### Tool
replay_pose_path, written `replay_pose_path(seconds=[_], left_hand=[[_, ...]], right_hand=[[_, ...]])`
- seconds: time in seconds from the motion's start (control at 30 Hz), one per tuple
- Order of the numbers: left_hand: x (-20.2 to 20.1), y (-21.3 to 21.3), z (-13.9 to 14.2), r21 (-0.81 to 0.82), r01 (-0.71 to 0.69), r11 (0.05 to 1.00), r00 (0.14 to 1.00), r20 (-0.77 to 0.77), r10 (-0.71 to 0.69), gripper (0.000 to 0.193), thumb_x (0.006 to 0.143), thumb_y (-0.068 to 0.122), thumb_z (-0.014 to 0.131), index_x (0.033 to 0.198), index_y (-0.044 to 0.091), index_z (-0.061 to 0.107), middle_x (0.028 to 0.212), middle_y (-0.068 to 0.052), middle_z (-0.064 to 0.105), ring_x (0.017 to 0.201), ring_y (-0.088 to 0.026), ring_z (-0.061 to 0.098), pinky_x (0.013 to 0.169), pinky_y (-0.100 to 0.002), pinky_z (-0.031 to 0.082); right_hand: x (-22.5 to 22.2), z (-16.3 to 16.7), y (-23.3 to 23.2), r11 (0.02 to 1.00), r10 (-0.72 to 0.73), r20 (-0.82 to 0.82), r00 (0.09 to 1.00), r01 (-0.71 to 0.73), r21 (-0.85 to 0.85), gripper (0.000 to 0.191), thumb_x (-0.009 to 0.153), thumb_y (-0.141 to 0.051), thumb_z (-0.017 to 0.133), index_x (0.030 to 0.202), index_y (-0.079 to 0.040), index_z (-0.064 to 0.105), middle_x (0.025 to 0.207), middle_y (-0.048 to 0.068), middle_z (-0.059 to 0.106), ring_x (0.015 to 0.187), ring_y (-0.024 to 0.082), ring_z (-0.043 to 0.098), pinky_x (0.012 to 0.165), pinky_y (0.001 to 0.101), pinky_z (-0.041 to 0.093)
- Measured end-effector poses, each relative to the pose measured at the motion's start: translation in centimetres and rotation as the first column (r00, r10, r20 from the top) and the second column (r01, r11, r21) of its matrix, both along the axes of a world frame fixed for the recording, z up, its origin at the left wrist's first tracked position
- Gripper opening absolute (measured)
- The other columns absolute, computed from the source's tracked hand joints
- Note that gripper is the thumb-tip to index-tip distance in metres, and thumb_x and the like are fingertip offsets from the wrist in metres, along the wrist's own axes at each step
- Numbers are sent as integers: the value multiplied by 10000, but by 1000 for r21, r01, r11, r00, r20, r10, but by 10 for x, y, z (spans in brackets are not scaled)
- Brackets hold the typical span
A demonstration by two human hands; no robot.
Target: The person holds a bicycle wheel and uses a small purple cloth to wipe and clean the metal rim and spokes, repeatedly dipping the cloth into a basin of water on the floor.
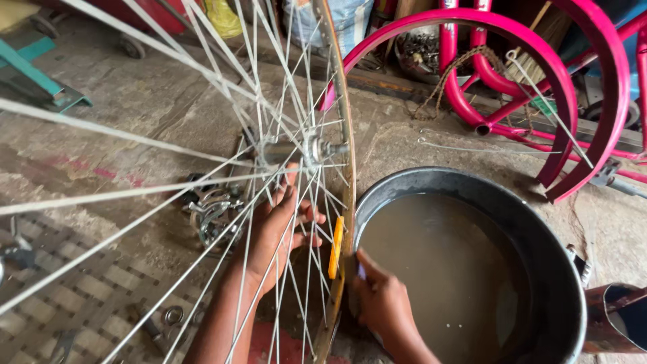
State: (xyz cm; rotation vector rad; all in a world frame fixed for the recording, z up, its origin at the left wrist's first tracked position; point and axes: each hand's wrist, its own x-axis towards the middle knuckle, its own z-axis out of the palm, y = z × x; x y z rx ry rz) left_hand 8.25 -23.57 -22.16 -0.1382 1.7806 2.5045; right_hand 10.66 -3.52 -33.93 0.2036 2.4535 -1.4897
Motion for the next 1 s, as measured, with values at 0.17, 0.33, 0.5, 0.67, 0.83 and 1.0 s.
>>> replay_pose_path(seconds=[0.17,0.33,0.5,0.67,0.83,1.0], left_hand=[[-2,3,1,16,-1,1000,1000,28,1,833,919,483,586,1650,256,257,981,-27,569,943,-175,612,727,-405,556],[-5,1,-3,30,5,1000,999,41,-6,833,915,468,587,1643,249,245,951,-32,578,957,-188,635,732,-420,563],[-4,-2,-6,56,22,998,1000,-10,-21,844,929,443,586,1661,208,239,952,-29,585,974,-181,629,757,-415,561],[-3,-2,-5,27,26,999,1000,-8,-26,831,950,415,581,1656,178,210,964,-52,603,948,-167,615,752,-402,544],[-3,0,-5,31,8,999,999,-43,-7,832,943,415,585,1656,173,231,966,-54,606,955,-173,632,756,-427,572],[-4,1,-5,32,4,999,999,-32,-3,835,920,406,591,1643,190,233,997,-45,627,968,-166,638,756,-432,579]], right_hand=[[-88,4,-15,997,-7,-74,997,13,79,518,944,-250,628,1453,-326,567,705,126,752,529,162,686,589,374,579],[-65,-18,-8,981,87,-360,929,-18,191,352,966,-277,662,1305,-213,734,909,210,750,752,260,778,689,387,607],[-29,-28,-10,996,-21,-406,914,56,74,471,798,-180,718,1269,-168,715,966,208,770,851,277,804,740,416,618],[-94,-5,-24,995,-77,-70,995,81,66,493,918,-227,645,1401,-316,616,874,156,796,677,252,771,649,403,612],[-41,-22,-5,980,96,-124,988,-72,183,484,897,-274,693,1378,-267,639,835,175,795,697,236,796,704,384,609],[-42,-24,-11,985,-10,-188,982,42,165,510,880,-227,691,1386,-261,643,876,214,758,775,266,778,739,421,591]])
